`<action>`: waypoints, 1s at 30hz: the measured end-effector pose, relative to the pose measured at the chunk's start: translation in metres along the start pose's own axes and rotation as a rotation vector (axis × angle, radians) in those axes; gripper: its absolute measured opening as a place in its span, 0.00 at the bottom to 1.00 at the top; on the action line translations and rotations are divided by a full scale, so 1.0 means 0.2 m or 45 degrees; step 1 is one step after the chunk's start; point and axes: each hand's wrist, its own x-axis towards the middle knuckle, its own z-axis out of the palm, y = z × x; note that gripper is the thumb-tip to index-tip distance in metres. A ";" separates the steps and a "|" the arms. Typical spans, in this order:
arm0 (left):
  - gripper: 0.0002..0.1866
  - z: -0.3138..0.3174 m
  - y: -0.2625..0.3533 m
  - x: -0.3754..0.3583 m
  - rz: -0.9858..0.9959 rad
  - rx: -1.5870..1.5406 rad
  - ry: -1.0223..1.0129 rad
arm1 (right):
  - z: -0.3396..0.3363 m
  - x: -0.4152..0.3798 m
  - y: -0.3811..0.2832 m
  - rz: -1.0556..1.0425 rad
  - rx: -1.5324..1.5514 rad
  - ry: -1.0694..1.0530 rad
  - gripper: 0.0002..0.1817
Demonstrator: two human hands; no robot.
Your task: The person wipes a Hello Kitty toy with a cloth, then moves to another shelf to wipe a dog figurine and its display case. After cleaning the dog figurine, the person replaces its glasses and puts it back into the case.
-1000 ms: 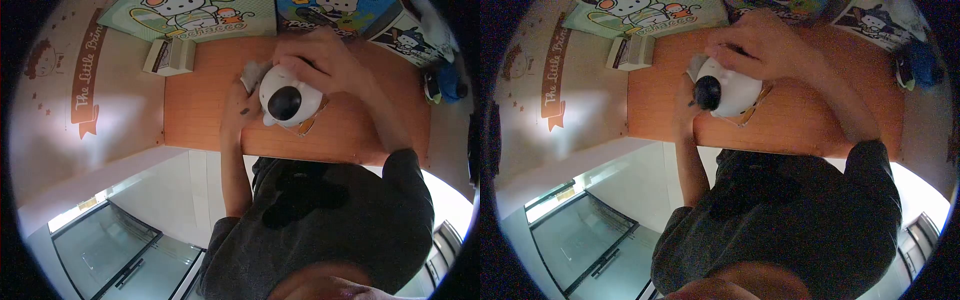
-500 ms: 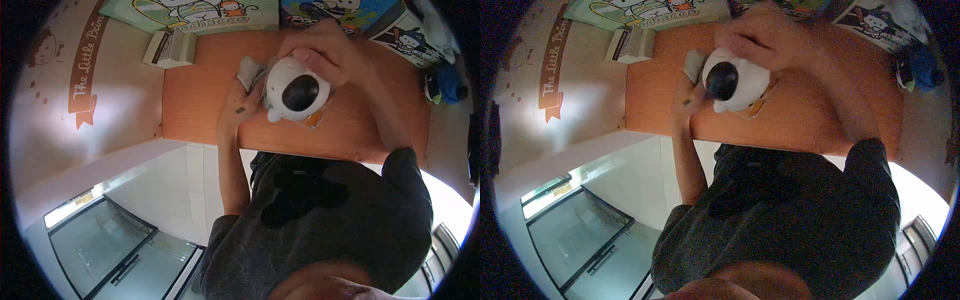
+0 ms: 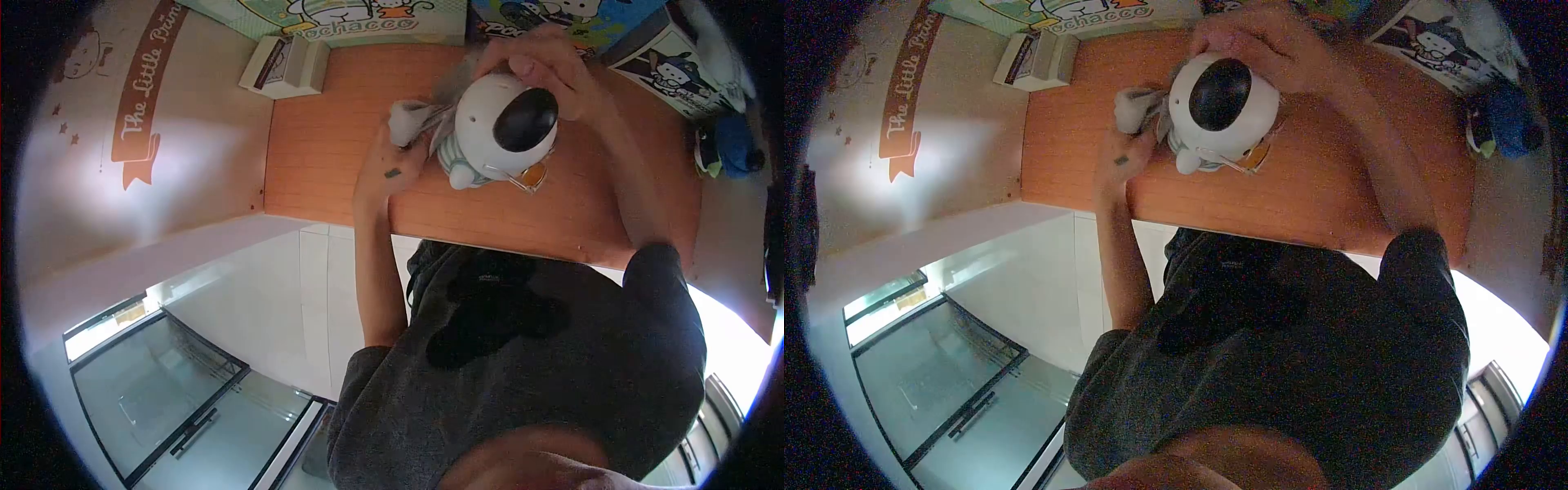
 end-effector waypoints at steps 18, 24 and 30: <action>0.17 0.07 -0.01 0.01 0.027 -0.233 0.094 | 0.04 0.04 -0.10 -0.082 -0.137 -0.047 0.20; 0.16 0.01 -0.15 0.03 0.270 -0.148 -0.096 | 0.04 0.03 -0.06 -0.122 -0.107 -0.022 0.21; 0.12 0.02 0.01 -0.02 -0.081 -0.365 -0.045 | 0.02 0.03 -0.08 -0.079 -0.035 -0.047 0.23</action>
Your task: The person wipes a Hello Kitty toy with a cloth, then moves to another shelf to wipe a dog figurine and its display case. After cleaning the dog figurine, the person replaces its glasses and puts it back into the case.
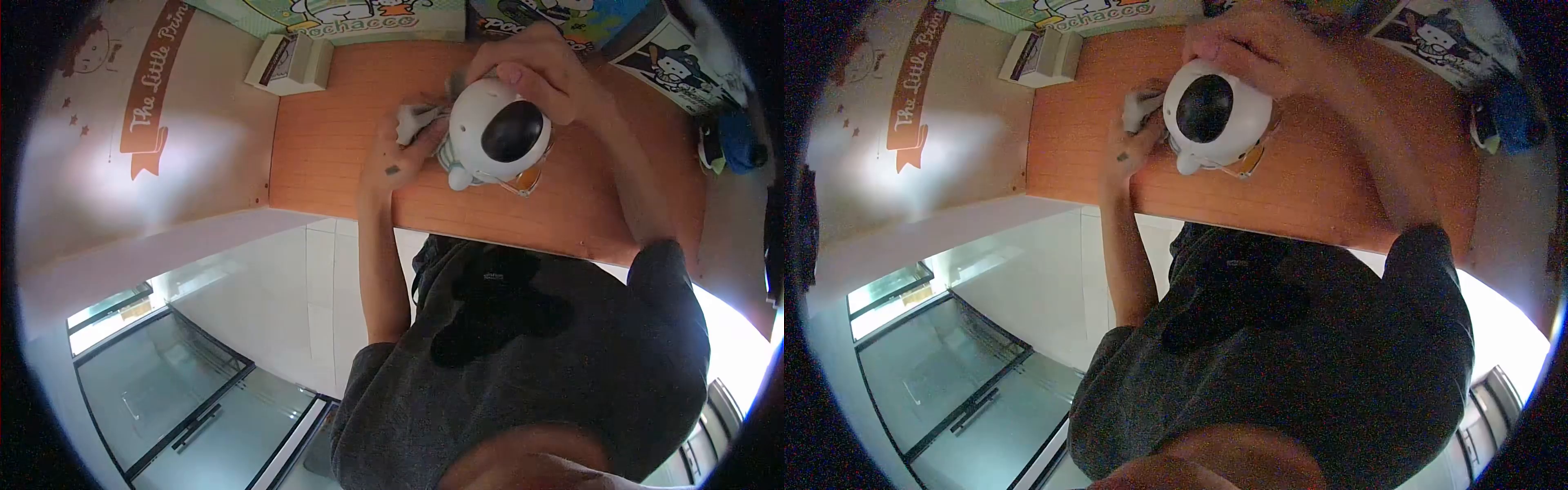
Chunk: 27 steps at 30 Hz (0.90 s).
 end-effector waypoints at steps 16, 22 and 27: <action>0.07 0.01 -0.06 0.10 0.273 0.209 0.272 | -0.01 0.01 -0.01 -0.204 -0.020 0.026 0.22; 0.08 -0.04 0.00 0.00 0.075 -0.033 -0.057 | 0.02 0.02 -0.07 -0.222 0.027 0.149 0.24; 0.04 -0.03 0.04 0.03 0.190 0.115 -0.141 | -0.01 0.00 -0.01 -0.160 -0.020 0.088 0.26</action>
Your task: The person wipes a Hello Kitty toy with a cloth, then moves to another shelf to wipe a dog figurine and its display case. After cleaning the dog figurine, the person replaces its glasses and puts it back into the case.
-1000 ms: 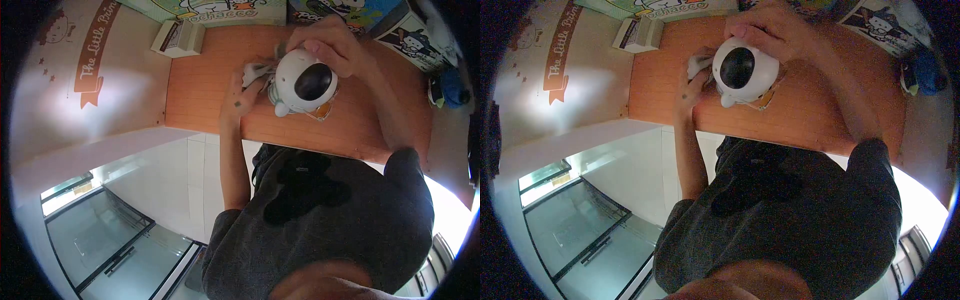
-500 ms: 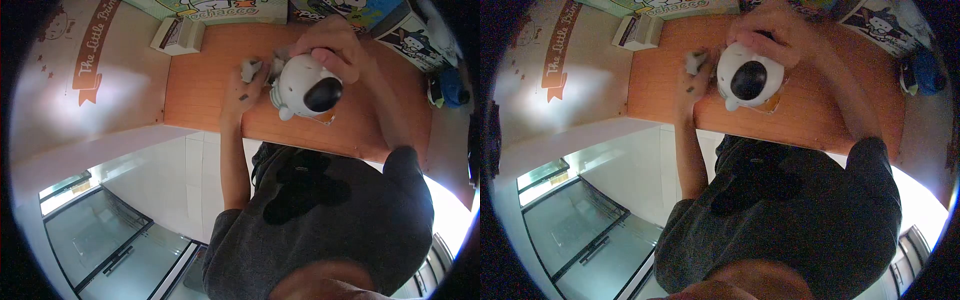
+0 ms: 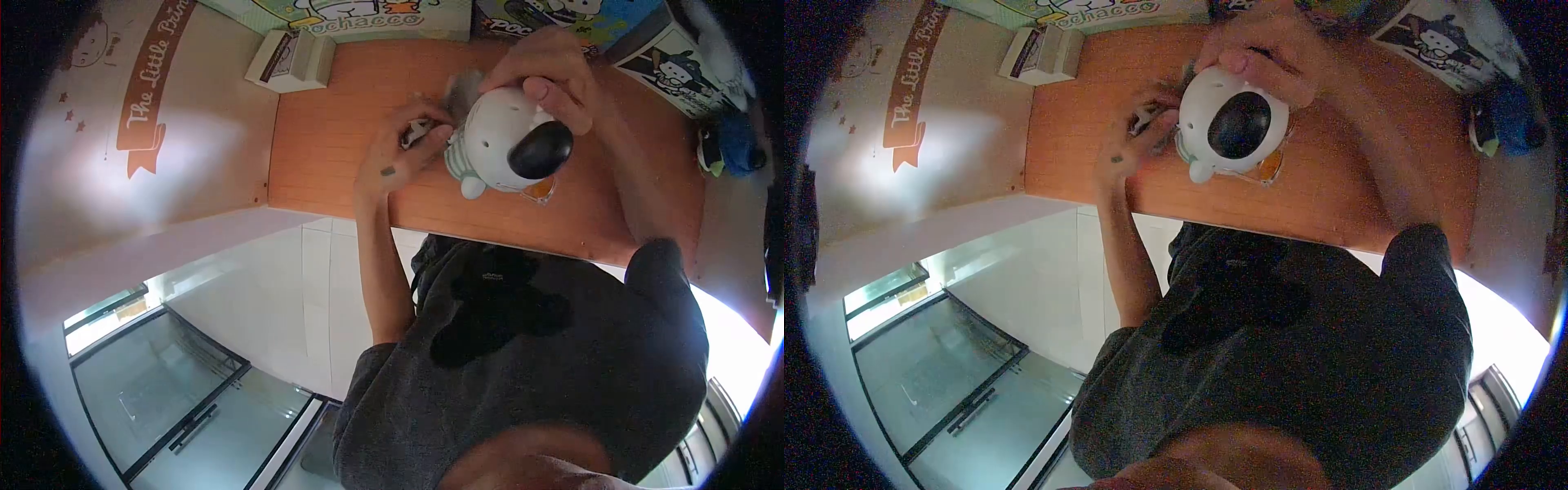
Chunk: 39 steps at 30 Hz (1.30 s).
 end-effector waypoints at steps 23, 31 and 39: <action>0.07 0.00 0.01 -0.02 -0.127 -0.072 0.021 | 0.00 -0.02 0.04 0.086 0.027 -0.050 0.29; 0.13 -0.01 -0.03 -0.02 -0.278 -0.102 0.053 | 0.00 -0.02 0.07 0.026 0.045 -0.060 0.27; 0.23 0.03 0.00 -0.02 -0.291 -0.244 0.202 | 0.00 -0.03 0.05 0.018 -0.054 -0.041 0.26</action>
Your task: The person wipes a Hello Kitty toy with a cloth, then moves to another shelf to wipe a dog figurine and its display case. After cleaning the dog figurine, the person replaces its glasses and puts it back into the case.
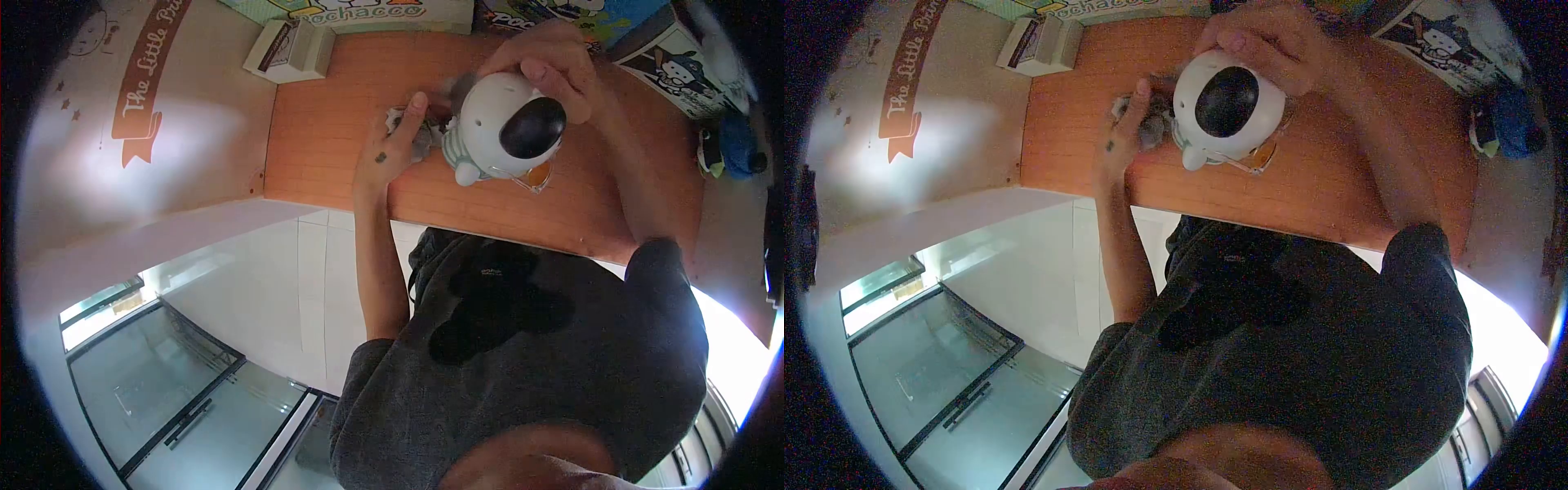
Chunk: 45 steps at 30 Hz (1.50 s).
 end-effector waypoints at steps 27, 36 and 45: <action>0.31 -0.01 -0.04 0.01 0.121 0.138 0.044 | -0.02 0.10 -0.15 0.006 -0.016 -0.019 0.28; 0.29 0.03 -0.01 0.00 0.202 0.035 0.113 | 0.00 0.01 -0.01 0.041 -0.017 -0.032 0.25; 0.28 -0.01 -0.05 0.00 0.028 0.159 0.141 | -0.01 0.01 -0.01 0.057 0.018 -0.043 0.25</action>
